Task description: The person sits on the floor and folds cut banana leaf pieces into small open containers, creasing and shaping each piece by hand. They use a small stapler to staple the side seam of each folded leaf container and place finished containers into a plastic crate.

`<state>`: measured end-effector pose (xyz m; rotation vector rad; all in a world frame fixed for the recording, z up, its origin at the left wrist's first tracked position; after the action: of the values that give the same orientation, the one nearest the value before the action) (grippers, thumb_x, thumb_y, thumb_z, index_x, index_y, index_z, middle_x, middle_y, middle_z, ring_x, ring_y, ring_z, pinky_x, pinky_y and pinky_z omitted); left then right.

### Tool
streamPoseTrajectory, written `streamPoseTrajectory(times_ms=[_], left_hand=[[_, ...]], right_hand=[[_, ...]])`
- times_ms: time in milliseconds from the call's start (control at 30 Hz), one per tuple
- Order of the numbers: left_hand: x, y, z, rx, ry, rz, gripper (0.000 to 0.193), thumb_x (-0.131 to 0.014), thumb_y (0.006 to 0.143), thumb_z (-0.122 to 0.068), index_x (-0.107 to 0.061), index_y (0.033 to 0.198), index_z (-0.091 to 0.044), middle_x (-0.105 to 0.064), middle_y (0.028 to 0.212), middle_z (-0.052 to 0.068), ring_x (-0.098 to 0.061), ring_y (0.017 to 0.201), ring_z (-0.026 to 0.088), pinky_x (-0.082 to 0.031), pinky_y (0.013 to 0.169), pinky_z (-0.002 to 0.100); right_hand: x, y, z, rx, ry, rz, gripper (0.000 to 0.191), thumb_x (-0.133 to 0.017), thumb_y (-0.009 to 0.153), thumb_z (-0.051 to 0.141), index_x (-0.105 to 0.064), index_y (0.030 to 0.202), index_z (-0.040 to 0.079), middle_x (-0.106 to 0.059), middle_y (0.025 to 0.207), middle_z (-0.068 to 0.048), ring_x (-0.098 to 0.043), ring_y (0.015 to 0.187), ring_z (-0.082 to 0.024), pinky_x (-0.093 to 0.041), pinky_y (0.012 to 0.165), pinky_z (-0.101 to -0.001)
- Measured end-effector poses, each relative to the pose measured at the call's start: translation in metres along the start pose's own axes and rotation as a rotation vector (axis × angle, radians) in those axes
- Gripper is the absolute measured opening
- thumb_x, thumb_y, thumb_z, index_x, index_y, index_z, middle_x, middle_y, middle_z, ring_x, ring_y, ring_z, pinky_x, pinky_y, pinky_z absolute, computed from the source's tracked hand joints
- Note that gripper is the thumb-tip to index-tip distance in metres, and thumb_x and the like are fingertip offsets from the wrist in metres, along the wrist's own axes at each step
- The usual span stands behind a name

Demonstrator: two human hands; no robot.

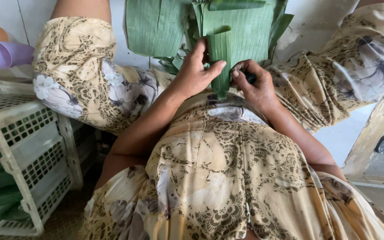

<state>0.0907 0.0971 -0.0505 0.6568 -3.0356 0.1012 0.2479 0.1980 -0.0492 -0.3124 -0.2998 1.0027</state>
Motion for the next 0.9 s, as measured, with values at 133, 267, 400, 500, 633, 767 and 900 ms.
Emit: streamPoseTrajectory(times_ms=[133, 267, 400, 500, 633, 767, 900], left_hand=[[-0.007, -0.005, -0.003, -0.071, -0.064, 0.080, 0.036, -0.073, 0.103, -0.012, -0.057, 0.132, 0.002, -0.070, 0.116, 0.010, -0.067, 0.106, 0.015, -0.058, 0.091, 0.031], [-0.006, 0.005, 0.013, 0.134, -0.016, 0.065, 0.019, -0.072, 0.103, -0.015, -0.071, 0.116, -0.001, -0.074, 0.099, 0.008, -0.064, 0.087, 0.011, -0.056, 0.078, 0.028], [0.001, 0.005, 0.006, -0.069, 0.079, -0.061, 0.021, -0.068, 0.098, -0.007, -0.071, 0.118, -0.002, -0.074, 0.107, 0.007, -0.070, 0.087, 0.014, -0.058, 0.076, 0.030], [-0.005, -0.011, -0.009, -0.355, 0.208, -0.051, 0.016, -0.065, 0.099, -0.002, -0.068, 0.115, -0.004, -0.070, 0.113, 0.010, -0.072, 0.104, 0.025, -0.059, 0.090, 0.036], [-0.011, -0.024, -0.010, -0.388, 0.307, -0.054, 0.011, -0.060, 0.102, 0.000, -0.059, 0.112, -0.004, -0.065, 0.112, 0.013, -0.067, 0.106, 0.035, -0.056, 0.091, 0.042], [-0.015, -0.024, -0.008, -0.344, 0.323, -0.047, 0.011, -0.056, 0.104, 0.000, -0.053, 0.114, -0.003, -0.063, 0.110, 0.015, -0.067, 0.101, 0.037, -0.055, 0.087, 0.043], [-0.018, -0.020, -0.008, -0.320, 0.368, -0.028, 0.012, -0.055, 0.104, 0.000, -0.052, 0.115, -0.004, -0.061, 0.108, 0.015, -0.066, 0.097, 0.037, -0.054, 0.084, 0.043]], right_hand=[[0.013, 0.017, 0.001, 0.095, 0.190, 0.001, 0.021, -0.070, 0.105, 0.015, -0.060, 0.119, 0.003, -0.065, 0.104, 0.004, -0.060, 0.091, -0.004, -0.056, 0.080, -0.0238], [0.015, 0.034, -0.003, 0.143, 0.161, 0.049, 0.021, -0.074, 0.106, 0.013, -0.060, 0.118, 0.004, -0.064, 0.102, 0.004, -0.055, 0.091, -0.004, -0.048, 0.082, -0.0221], [0.017, 0.039, -0.024, 0.008, 0.139, 0.060, 0.011, -0.070, 0.108, 0.014, -0.065, 0.110, 0.005, -0.063, 0.091, 0.004, -0.056, 0.084, -0.003, -0.049, 0.077, -0.0212], [0.017, 0.035, -0.035, -0.013, 0.150, 0.040, 0.009, -0.070, 0.106, 0.013, -0.067, 0.107, 0.005, -0.064, 0.091, 0.005, -0.055, 0.078, -0.002, -0.048, 0.068, -0.0212], [0.010, 0.019, -0.038, 0.038, 0.022, -0.088, 0.013, -0.071, 0.105, 0.014, -0.068, 0.112, 0.002, -0.067, 0.089, 0.002, -0.059, 0.071, -0.003, -0.051, 0.063, -0.0223], [0.002, 0.004, -0.025, 0.190, -0.209, -0.102, 0.022, -0.070, 0.105, 0.012, -0.071, 0.123, 0.000, -0.071, 0.094, -0.006, -0.064, 0.074, -0.007, -0.054, 0.067, -0.0243], [-0.003, 0.000, -0.004, 0.530, -0.420, -0.094, 0.028, -0.082, 0.096, 0.009, -0.071, 0.118, -0.004, -0.072, 0.106, -0.017, -0.070, 0.091, -0.020, -0.057, 0.081, -0.0320]])
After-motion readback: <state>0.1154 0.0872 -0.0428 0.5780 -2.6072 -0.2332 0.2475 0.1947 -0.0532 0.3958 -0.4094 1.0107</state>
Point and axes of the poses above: each hand's wrist, its own y-axis towards the middle knuckle, its own x-axis out of the back of the hand, z = x × y, the point moved 6 cm from there along y, towards the middle knuckle
